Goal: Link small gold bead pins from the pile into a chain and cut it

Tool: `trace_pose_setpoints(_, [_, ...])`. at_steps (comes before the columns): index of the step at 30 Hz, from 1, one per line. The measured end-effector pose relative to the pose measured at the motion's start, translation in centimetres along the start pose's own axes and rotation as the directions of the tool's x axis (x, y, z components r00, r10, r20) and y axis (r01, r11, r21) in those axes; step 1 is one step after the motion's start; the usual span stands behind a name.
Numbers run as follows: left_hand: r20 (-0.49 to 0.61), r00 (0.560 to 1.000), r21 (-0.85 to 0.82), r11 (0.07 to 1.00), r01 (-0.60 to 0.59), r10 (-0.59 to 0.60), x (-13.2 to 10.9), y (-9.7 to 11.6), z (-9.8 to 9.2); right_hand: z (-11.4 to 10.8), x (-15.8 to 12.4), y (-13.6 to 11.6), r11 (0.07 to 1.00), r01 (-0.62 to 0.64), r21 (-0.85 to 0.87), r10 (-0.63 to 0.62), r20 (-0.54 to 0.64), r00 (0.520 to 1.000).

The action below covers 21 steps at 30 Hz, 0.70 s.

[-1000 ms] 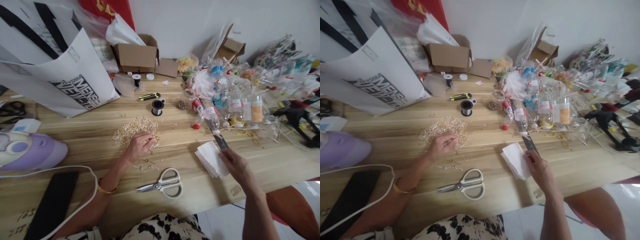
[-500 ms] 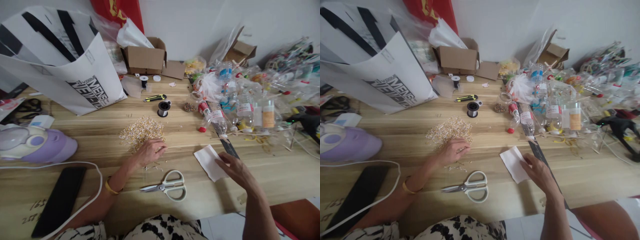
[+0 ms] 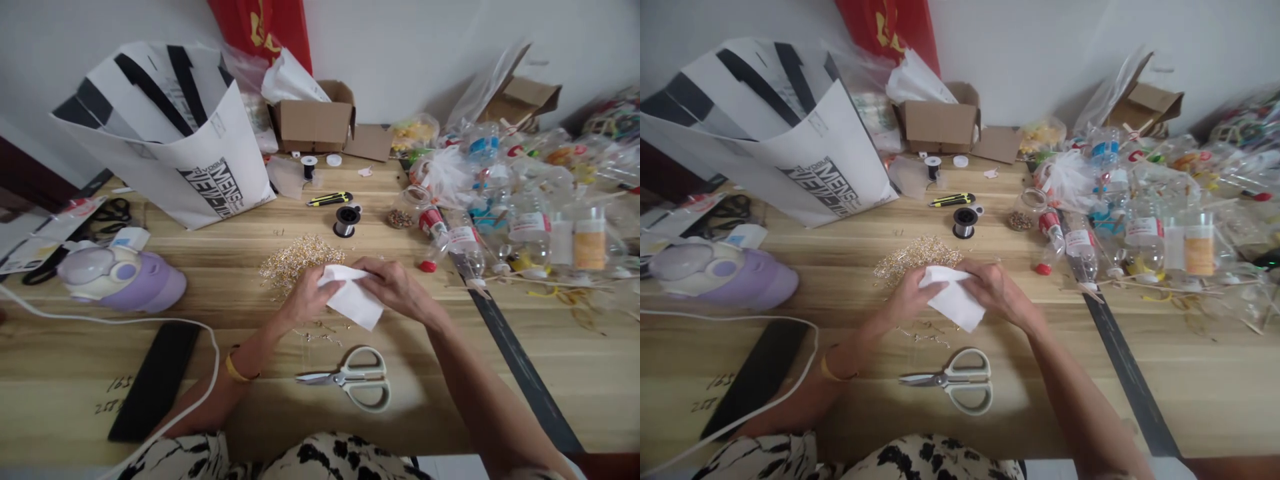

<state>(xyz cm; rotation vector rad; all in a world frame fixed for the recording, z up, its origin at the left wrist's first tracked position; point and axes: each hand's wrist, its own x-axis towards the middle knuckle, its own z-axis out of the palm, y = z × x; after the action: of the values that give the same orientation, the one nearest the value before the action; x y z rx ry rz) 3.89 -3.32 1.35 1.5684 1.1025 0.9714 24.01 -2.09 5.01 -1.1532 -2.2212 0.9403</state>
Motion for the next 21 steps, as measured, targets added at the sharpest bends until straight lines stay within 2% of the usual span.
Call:
trace_pose_setpoints(2, [-0.120, 0.990, -0.119, 0.991, 0.063, -0.078, 0.0, -0.2, -0.8, 0.8, 1.6, 0.3, 0.997, 0.010, 0.076, -0.002, -0.092, 0.996])
trace_pose_setpoints(4, [-0.308, 0.939, -0.218, 0.972, 0.085, -0.152, -0.2, -0.7, -1.9, 1.8, 2.4, 0.8, 0.985, 0.002, 0.172, 0.021, -0.132, 0.991])
trace_pose_setpoints(6, [-0.533, 0.826, -0.282, 0.959, 0.030, -0.183, -0.5, -1.7, -3.7, 2.8, 2.6, 1.6, 0.954, -0.003, 0.299, 0.033, -0.094, 0.995])
trace_pose_setpoints(8, [-0.725, 0.665, -0.283, 0.958, -0.051, -0.179, -0.6, -3.3, -5.9, 3.7, 2.4, 2.6, 0.939, -0.022, 0.344, 0.055, -0.086, 0.995])
trace_pose_setpoints(10, [-0.844, 0.517, -0.227, 0.969, -0.101, -0.144, -0.7, -5.4, -8.4, 4.5, 2.0, 3.6, 0.940, -0.065, 0.335, 0.109, -0.114, 0.987])
trace_pose_setpoints(11, [-0.883, 0.457, -0.178, 0.977, -0.120, -0.104, -0.8, -6.4, -9.6, 4.8, 1.8, 4.1, 0.939, -0.084, 0.332, 0.136, -0.136, 0.981])
trace_pose_setpoints(12, [-0.882, 0.469, -0.123, 0.985, -0.125, -0.051, -0.9, -7.5, -10.8, 5.0, 1.6, 4.6, 0.936, -0.102, 0.337, 0.159, -0.145, 0.977])
trace_pose_setpoints(14, [-0.835, 0.549, -0.025, 0.992, -0.127, 0.049, -1.1, -9.3, -12.6, 5.4, 1.3, 5.3, 0.931, -0.130, 0.342, 0.199, -0.175, 0.964])
trace_pose_setpoints(16, [-0.844, 0.535, -0.057, 0.986, -0.156, 0.036, -1.3, -10.6, -13.7, 5.7, 1.0, 5.7, 0.932, -0.140, 0.334, 0.217, -0.206, 0.954])
trace_pose_setpoints(20, [-0.883, 0.467, -0.147, 0.970, -0.192, -0.041, -1.8, -12.2, -15.1, 6.1, 0.5, 6.2, 0.945, -0.145, 0.294, 0.224, -0.255, 0.941])
trace_pose_setpoints(21, [-0.852, 0.521, -0.175, 0.968, -0.181, -0.057, -1.9, -12.4, -15.4, 6.1, 0.4, 6.3, 0.948, -0.148, 0.282, 0.224, -0.262, 0.939])
